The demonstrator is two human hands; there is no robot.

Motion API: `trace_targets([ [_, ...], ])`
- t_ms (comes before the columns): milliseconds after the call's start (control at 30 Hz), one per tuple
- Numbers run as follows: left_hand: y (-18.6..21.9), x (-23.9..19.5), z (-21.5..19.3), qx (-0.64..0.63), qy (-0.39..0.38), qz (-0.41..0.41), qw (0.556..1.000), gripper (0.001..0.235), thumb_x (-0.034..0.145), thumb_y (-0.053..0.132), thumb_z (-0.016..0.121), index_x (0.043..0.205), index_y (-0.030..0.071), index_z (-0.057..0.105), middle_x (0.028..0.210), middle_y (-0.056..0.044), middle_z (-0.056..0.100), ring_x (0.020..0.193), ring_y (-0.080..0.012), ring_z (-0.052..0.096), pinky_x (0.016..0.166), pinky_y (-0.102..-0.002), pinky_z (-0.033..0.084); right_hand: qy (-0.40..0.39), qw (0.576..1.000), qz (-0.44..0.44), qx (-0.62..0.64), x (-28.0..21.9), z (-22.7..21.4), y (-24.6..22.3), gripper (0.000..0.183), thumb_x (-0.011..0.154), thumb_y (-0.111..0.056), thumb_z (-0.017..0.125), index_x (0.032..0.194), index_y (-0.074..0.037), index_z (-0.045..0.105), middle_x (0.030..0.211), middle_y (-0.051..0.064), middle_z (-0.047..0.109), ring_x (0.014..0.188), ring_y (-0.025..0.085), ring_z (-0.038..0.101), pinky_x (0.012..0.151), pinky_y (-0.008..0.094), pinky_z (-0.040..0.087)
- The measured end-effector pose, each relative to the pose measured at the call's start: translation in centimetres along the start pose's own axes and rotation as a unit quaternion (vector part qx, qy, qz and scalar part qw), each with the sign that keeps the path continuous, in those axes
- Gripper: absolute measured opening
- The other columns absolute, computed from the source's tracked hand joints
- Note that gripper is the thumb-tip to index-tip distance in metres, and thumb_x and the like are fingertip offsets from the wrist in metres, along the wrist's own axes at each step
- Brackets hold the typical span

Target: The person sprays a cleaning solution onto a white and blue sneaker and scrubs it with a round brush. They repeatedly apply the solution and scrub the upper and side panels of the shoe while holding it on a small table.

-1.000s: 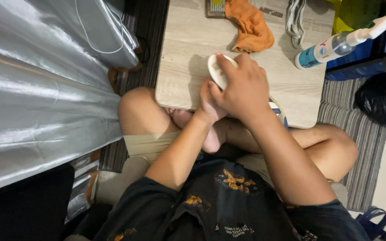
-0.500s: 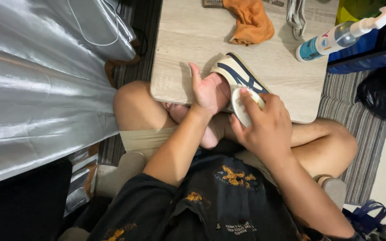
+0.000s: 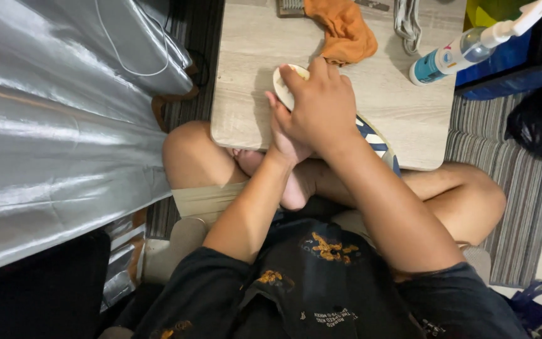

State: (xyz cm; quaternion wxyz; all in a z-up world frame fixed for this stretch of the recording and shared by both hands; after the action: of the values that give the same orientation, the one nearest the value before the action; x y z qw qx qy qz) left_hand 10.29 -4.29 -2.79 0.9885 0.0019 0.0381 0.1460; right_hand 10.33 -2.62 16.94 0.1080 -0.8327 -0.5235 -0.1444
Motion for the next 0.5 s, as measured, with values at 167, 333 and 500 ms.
trace_targets([
  [167, 0.2, 0.6, -1.8, -0.014, 0.04, 0.016, 0.999, 0.1, 0.088, 0.093, 0.044, 0.139, 0.009, 0.062, 0.142, -0.016, 0.062, 0.129, -0.035, 0.061, 0.119, -0.05, 0.042, -0.025, 1.0, 0.017, 0.003, -3.0, -1.4, 0.5, 0.053, 0.089, -0.058, 0.067, 0.127, -0.021, 0.071, 0.093, 0.013, 0.053, 0.082, 0.039, 0.062, 0.065, 0.05, 0.05],
  [333, -0.9, -0.2, 2.1, -0.075, 0.005, 0.021, 0.997, 0.113, 0.085, 0.094, 0.049, 0.14, -0.005, 0.058, 0.141, -0.026, 0.06, 0.13, -0.0394, 0.06, 0.119, -0.055, 0.039, 0.009, 0.999, 0.04, -0.013, -8.8, -3.7, 2.6, 0.055, 0.086, -0.053, 0.07, 0.132, -0.023, 0.072, 0.103, 0.012, 0.056, 0.088, 0.036, 0.066, 0.071, 0.043, 0.05],
  [500, -3.4, 0.7, 3.7, -0.109, -0.037, 0.024, 0.993, 0.12, 0.087, 0.099, 0.047, 0.144, -0.007, 0.05, 0.147, -0.024, 0.054, 0.135, -0.0402, 0.055, 0.122, -0.058, 0.033, 0.043, 0.996, 0.06, -0.04, -12.3, -5.6, 4.1, 0.053, 0.083, -0.051, 0.074, 0.128, -0.021, 0.075, 0.107, 0.013, 0.059, 0.086, 0.036, 0.067, 0.07, 0.044, 0.051],
])
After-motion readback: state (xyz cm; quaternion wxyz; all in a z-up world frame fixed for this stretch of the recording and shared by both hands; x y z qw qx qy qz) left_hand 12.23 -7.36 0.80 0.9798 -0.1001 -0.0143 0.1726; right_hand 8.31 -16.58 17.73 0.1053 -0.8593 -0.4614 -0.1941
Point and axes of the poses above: each hand's wrist, its own x-axis towards the middle knuckle, its own z-axis out of the palm, y = z × x, the point moved 9 cm from there along x, towards the middle knuckle
